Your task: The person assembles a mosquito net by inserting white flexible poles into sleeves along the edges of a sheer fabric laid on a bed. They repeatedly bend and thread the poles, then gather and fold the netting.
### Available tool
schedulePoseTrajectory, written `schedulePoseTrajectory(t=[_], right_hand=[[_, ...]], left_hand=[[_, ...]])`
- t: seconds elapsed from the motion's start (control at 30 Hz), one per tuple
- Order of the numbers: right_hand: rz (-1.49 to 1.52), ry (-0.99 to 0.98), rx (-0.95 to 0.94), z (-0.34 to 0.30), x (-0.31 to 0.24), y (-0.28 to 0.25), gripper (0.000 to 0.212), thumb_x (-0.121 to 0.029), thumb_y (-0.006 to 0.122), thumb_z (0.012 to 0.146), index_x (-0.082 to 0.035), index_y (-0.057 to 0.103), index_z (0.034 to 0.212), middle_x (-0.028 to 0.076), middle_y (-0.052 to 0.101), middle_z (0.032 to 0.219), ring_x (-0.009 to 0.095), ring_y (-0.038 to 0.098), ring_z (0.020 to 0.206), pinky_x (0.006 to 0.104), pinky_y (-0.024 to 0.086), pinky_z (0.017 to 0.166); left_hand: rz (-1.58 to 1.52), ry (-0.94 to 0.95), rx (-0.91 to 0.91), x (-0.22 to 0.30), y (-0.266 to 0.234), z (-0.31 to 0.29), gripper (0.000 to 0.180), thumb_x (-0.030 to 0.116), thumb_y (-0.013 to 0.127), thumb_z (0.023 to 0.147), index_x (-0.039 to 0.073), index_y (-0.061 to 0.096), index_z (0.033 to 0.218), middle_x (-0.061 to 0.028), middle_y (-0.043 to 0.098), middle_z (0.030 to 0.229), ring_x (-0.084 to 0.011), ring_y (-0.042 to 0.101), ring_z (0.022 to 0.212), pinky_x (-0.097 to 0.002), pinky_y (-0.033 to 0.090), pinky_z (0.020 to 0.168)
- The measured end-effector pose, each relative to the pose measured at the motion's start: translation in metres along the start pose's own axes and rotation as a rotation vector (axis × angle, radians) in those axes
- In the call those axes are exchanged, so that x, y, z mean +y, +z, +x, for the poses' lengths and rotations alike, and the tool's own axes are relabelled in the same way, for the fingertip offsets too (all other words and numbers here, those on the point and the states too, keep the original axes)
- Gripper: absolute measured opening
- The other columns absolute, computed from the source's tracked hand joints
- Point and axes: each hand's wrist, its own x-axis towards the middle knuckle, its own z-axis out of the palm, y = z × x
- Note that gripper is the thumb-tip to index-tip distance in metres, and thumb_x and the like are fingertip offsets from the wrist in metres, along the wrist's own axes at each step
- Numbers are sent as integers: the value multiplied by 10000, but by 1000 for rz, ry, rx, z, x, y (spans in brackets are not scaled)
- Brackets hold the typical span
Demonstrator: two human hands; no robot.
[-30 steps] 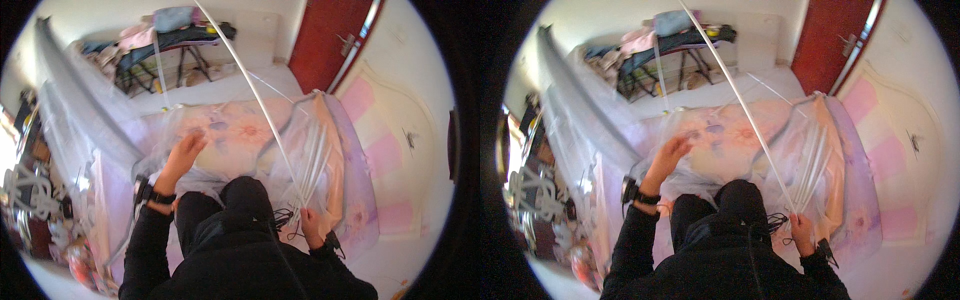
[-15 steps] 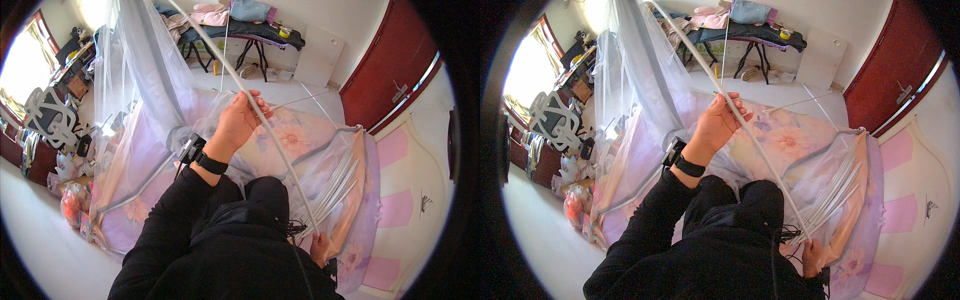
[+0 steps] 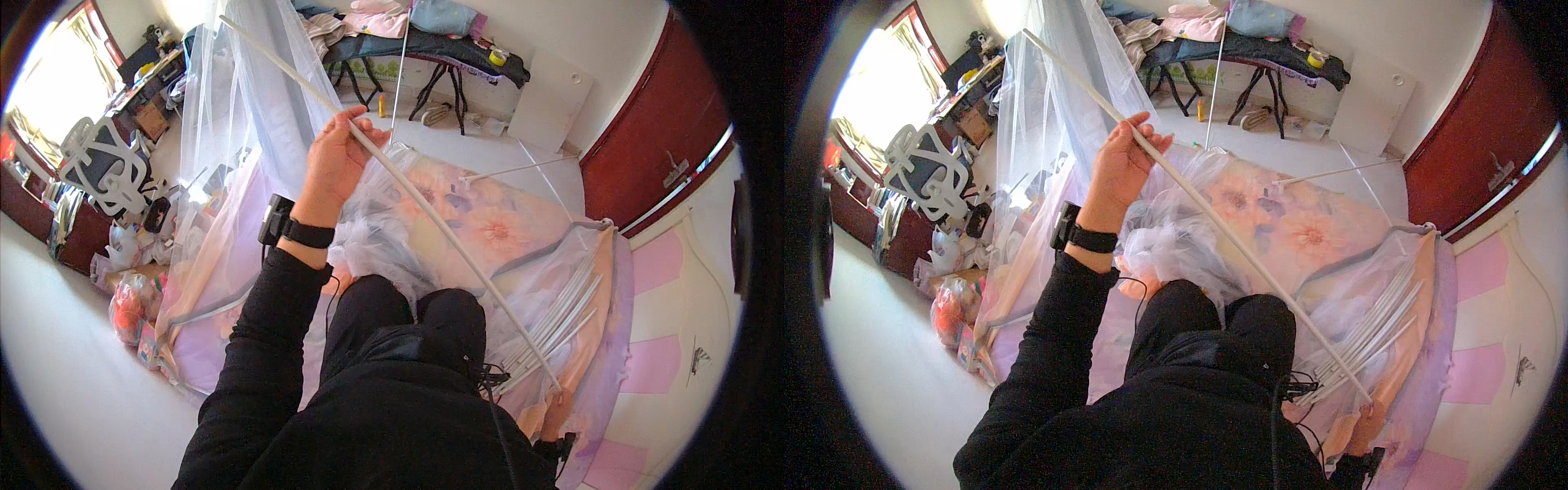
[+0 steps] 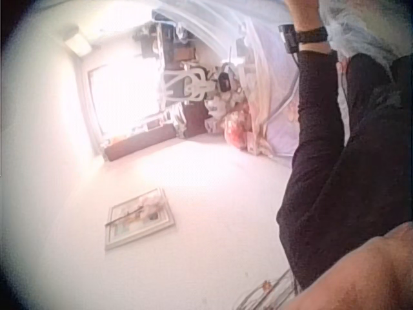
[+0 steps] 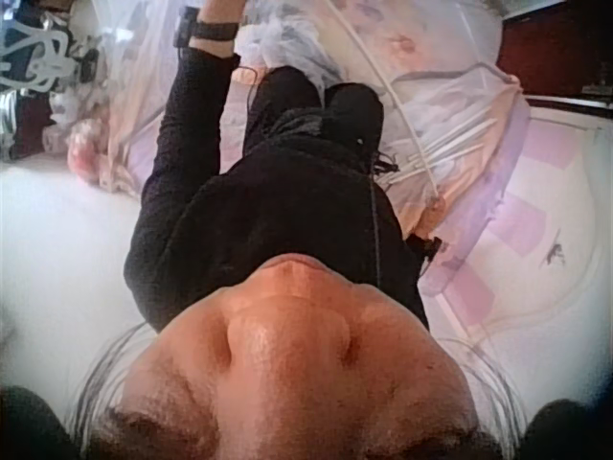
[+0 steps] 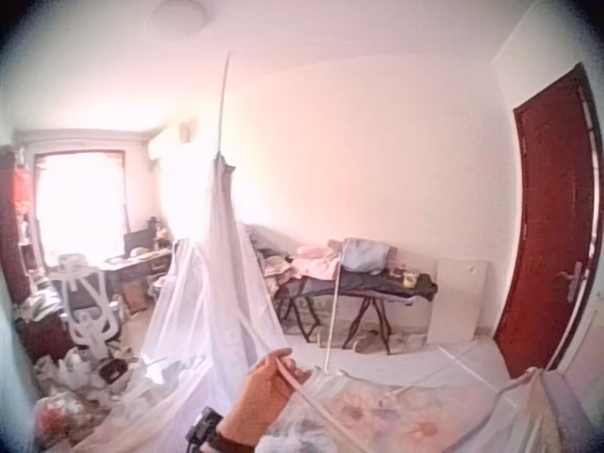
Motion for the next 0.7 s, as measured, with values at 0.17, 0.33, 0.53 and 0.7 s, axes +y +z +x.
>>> schedulePoseTrajectory(t=[0.17,0.33,0.53,0.7], right_hand=[[-113,-76,64,18,24,-15,262,-162,563,859,13,568,1054,207,584,959,376,547,890,435,431,784],[-35,-114,-49,28,26,-36,261,-178,508,891,16,553,1059,210,567,985,393,522,919,438,414,812],[-250,-405,1,33,-31,-74,299,-247,425,932,31,509,1000,224,514,916,401,490,883,453,392,774],[-332,-584,-38,27,-64,-90,368,-346,417,936,-8,495,812,185,475,742,394,477,721,457,368,646]], left_hand=[[23,70,40,27,-22,6,336,256,379,988,-34,466,1134,-111,575,837,-261,611,806,-488,486,910],[-87,178,49,61,-51,22,350,276,336,998,-35,454,1107,-107,545,838,-250,551,788,-447,498,853],[-174,90,534,164,-105,24,478,469,265,981,53,423,808,-6,365,600,-130,326,481,-266,317,442],[-170,128,698,208,-133,5,546,576,301,936,117,345,645,29,263,509,-111,240,397,-255,200,359]])
